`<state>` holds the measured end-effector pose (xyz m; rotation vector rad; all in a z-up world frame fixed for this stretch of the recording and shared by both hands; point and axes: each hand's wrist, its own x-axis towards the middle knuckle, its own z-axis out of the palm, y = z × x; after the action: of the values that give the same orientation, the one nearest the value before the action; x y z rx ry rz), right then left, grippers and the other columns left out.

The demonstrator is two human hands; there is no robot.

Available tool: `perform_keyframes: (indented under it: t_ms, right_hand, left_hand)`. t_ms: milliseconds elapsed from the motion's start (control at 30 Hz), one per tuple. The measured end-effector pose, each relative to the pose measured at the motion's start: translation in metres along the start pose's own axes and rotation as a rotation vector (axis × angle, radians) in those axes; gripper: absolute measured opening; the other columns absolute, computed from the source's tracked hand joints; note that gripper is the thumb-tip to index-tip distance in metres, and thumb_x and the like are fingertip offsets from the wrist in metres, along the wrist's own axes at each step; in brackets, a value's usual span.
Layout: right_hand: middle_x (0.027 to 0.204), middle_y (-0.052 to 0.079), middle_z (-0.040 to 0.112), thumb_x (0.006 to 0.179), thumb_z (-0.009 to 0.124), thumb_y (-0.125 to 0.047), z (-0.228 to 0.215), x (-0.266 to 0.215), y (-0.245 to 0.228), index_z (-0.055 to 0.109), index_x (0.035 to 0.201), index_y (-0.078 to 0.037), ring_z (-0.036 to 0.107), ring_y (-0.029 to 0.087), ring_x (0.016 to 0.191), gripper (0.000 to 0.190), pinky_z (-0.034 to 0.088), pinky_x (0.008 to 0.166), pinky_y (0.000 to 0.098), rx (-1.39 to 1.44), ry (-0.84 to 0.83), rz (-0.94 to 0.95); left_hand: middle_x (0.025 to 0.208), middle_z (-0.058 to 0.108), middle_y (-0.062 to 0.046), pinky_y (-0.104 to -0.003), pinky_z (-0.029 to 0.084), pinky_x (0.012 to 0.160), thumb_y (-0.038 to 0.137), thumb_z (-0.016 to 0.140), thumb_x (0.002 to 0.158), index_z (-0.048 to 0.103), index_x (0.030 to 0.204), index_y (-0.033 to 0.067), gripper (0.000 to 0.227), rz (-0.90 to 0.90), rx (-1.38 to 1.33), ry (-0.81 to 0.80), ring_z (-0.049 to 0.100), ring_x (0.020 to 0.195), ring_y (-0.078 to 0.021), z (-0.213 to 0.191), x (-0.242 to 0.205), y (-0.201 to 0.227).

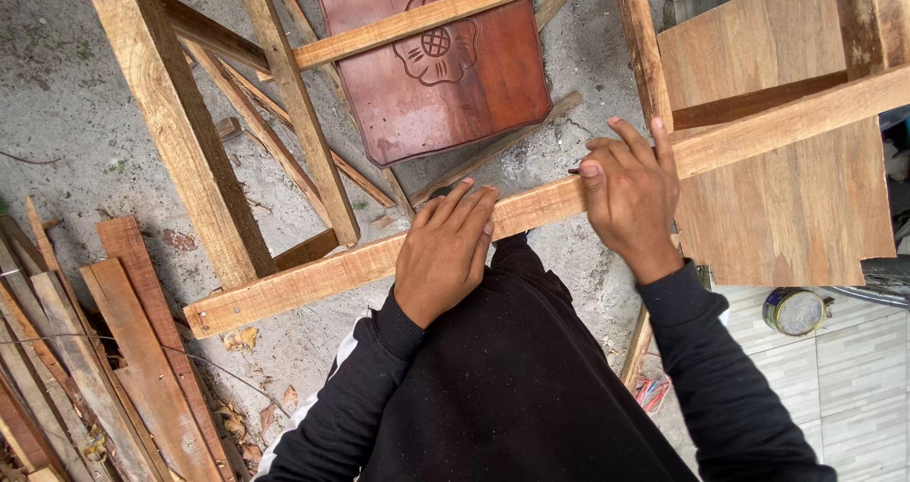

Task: The person sands the surface of a wooden furniture frame using sandpaper, rubbing the paper along the wood with both hands.

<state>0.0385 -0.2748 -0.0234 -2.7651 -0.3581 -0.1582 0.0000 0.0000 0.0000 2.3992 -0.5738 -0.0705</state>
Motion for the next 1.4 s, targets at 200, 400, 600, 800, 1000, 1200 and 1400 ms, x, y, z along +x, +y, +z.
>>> perform_keyframes:
  t_ms: [200,400,600,800,1000,1200,1400]
  right_hand:
    - [0.104,0.008,0.078,0.118,0.022,-0.048,0.001,-0.001,-0.081,0.078,0.100,-0.007,0.067,0.029,0.125,0.071,0.022,0.129,0.0443,0.127,0.034,-0.042]
    - [0.118,0.005,0.076,0.112,0.031,-0.038,-0.020,0.011,-0.053,0.076,0.108,-0.011,0.064,0.024,0.131,0.052,0.031,0.126,0.0464,0.060,0.022,-0.035]
    - [0.140,0.007,0.069,0.111,0.046,-0.023,-0.030,0.002,-0.076,0.065,0.138,-0.007,0.060,0.025,0.138,0.037,0.037,0.123,0.0441,0.262,-0.049,-0.134]
    - [0.142,0.011,0.066,0.109,0.048,-0.031,-0.034,0.003,-0.060,0.066,0.137,-0.004,0.058,0.026,0.135,0.042,0.039,0.117,0.0436,0.195,-0.092,-0.212]
    - [0.140,0.008,0.067,0.113,0.020,-0.051,-0.009,-0.004,-0.026,0.075,0.124,-0.014,0.054,0.024,0.140,0.068,0.022,0.129,0.0435,-0.128,-0.032,-0.275]
    - [0.139,0.005,0.072,0.118,0.023,-0.049,-0.034,-0.001,0.031,0.074,0.101,-0.013,0.055,0.024,0.146,0.065,0.013,0.134,0.0459,-0.130,0.034,-0.059]
    - [0.124,0.002,0.074,0.116,0.026,-0.045,0.004,-0.014,-0.039,0.079,0.109,-0.013,0.057,0.020,0.140,0.062,0.016,0.133,0.0460,-0.002,0.038,-0.075]
  left_hand:
    - [0.138,0.066,-0.013,-0.050,0.043,0.112,0.023,0.052,0.106,0.060,0.141,0.0036,0.041,-0.028,-0.020,-0.024,0.053,0.140,-0.0328,-0.009,0.007,0.007]
    - [0.149,0.059,-0.010,-0.054,0.030,0.121,0.022,0.050,0.106,0.059,0.143,0.0061,0.041,-0.029,0.044,-0.014,0.046,0.146,-0.0273,-0.010,0.008,0.012]
    - [0.153,0.055,-0.009,-0.058,0.017,0.125,0.022,0.049,0.108,0.057,0.145,0.0053,0.042,-0.054,0.029,-0.039,0.036,0.153,-0.0249,-0.006,0.015,0.020]
    - [0.151,0.058,-0.011,-0.057,0.022,0.124,0.021,0.049,0.107,0.059,0.143,0.0035,0.041,-0.038,0.041,-0.021,0.041,0.151,-0.0259,0.002,0.029,0.027]
    - [0.142,0.064,-0.015,-0.053,0.031,0.119,0.025,0.051,0.107,0.062,0.138,0.0008,0.041,-0.065,0.016,-0.008,0.048,0.144,-0.0303,0.004,0.031,0.023]
    - [0.139,0.067,-0.014,-0.051,0.036,0.119,0.023,0.049,0.105,0.064,0.135,0.0006,0.040,-0.052,0.040,0.000,0.050,0.144,-0.0317,0.010,0.031,0.023]
    - [0.149,0.058,-0.013,-0.059,0.023,0.121,0.026,0.048,0.107,0.060,0.141,0.0020,0.043,-0.054,0.064,-0.024,0.041,0.149,-0.0299,0.009,0.035,0.033]
